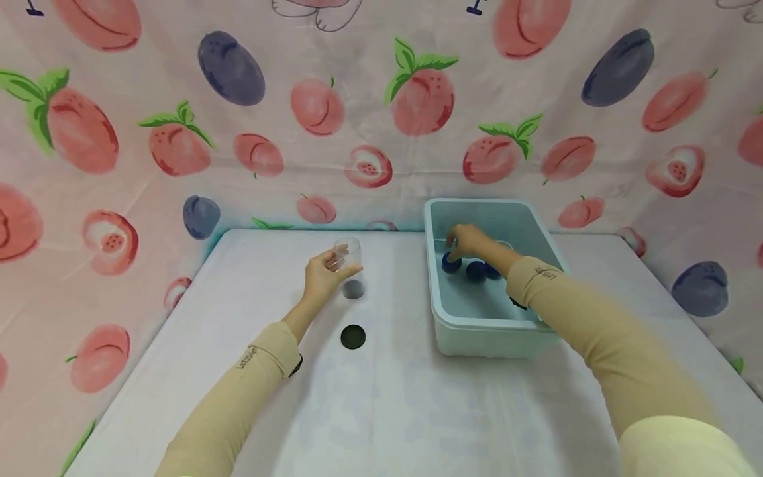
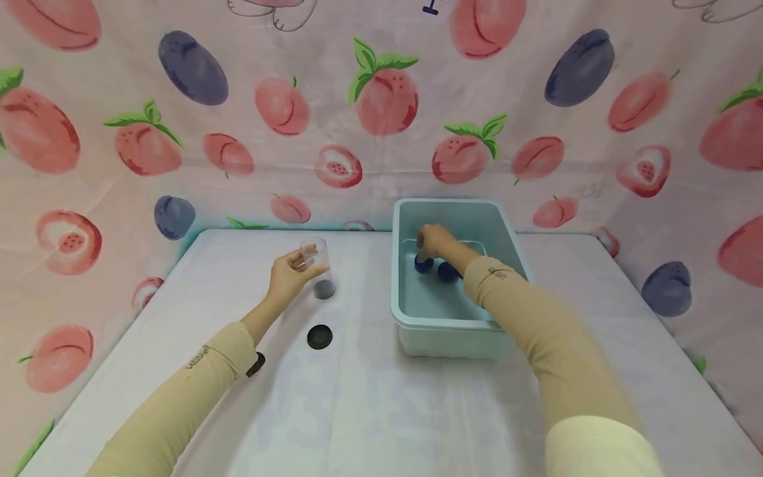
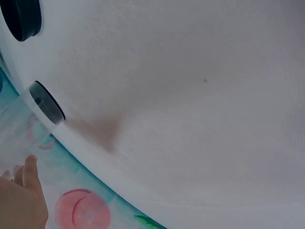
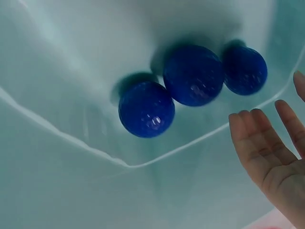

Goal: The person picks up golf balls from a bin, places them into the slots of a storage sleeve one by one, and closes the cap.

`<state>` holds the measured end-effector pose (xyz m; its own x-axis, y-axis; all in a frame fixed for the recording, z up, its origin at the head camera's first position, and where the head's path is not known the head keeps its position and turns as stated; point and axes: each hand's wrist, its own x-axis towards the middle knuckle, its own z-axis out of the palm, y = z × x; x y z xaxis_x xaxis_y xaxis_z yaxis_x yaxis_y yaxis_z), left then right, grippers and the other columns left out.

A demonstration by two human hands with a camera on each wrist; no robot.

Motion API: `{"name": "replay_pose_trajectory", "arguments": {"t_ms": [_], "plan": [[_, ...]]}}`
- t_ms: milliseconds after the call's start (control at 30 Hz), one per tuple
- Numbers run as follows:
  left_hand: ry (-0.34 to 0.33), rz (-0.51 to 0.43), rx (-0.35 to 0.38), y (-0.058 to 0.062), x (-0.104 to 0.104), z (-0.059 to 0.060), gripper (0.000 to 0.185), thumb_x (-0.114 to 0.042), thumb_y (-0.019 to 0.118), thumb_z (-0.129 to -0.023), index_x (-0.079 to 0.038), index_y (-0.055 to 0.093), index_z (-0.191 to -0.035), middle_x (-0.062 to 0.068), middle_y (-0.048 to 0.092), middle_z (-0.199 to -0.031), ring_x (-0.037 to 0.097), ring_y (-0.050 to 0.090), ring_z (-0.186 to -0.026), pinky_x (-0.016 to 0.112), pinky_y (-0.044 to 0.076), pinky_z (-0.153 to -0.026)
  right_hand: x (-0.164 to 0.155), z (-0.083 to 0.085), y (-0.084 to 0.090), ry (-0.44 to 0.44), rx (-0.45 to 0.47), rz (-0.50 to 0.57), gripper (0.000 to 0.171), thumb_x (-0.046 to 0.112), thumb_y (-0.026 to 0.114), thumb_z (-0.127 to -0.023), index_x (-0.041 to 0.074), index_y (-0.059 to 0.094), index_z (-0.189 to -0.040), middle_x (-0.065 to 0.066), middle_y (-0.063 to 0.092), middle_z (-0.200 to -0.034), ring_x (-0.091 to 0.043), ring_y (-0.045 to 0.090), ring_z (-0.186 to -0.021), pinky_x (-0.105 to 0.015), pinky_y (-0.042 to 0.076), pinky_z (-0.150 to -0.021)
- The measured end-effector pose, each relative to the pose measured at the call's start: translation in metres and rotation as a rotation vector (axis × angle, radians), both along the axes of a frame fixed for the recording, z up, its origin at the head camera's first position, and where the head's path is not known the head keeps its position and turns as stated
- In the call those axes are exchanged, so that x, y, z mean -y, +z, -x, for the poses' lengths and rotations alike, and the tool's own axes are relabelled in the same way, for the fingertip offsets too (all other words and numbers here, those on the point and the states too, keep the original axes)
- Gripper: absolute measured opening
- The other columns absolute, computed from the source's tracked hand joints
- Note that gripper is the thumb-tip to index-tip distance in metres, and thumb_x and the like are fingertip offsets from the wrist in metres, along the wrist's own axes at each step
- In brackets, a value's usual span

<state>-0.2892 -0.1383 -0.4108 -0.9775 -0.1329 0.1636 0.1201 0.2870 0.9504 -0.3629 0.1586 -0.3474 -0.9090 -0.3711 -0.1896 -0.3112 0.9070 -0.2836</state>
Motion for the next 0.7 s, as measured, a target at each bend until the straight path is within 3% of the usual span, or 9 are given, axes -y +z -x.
{"name": "replay_pose_trajectory", "arguments": {"t_ms": [100,300,700], "plan": [[0.000,0.000,-0.017,-0.002,0.000,-0.001,0.058,-0.028,0.084,-0.070,-0.004,0.065,-0.119,0.022,0.058,-0.128,0.033,0.059,-0.115,0.037,0.050,-0.095,0.001,0.000,-0.004,0.010,0.005,-0.030,0.038,0.008,0.072,-0.079,-0.008,0.061,-0.112,-0.026,0.061,-0.113,-0.039,0.057,-0.106,-0.046,0.048,-0.092],[-0.004,0.015,0.023,-0.001,0.001,0.002,0.056,-0.019,0.081,-0.074,-0.001,0.061,-0.124,0.023,0.054,-0.133,0.035,0.056,-0.119,0.040,0.046,-0.100,0.004,0.001,-0.006,-0.003,0.030,-0.088,0.041,0.005,0.072,-0.077,-0.007,0.059,-0.114,-0.027,0.056,-0.124,-0.042,0.052,-0.116,-0.050,0.042,-0.101],[0.005,0.030,0.028,-0.003,0.001,0.001,0.055,-0.018,0.081,-0.074,-0.001,0.062,-0.122,0.023,0.056,-0.129,0.034,0.058,-0.117,0.040,0.048,-0.097,0.011,0.000,-0.011,0.046,0.013,-0.124,0.032,0.004,0.073,-0.077,-0.007,0.061,-0.105,-0.024,0.062,-0.111,-0.037,0.059,-0.102,-0.044,0.051,-0.089]]}}
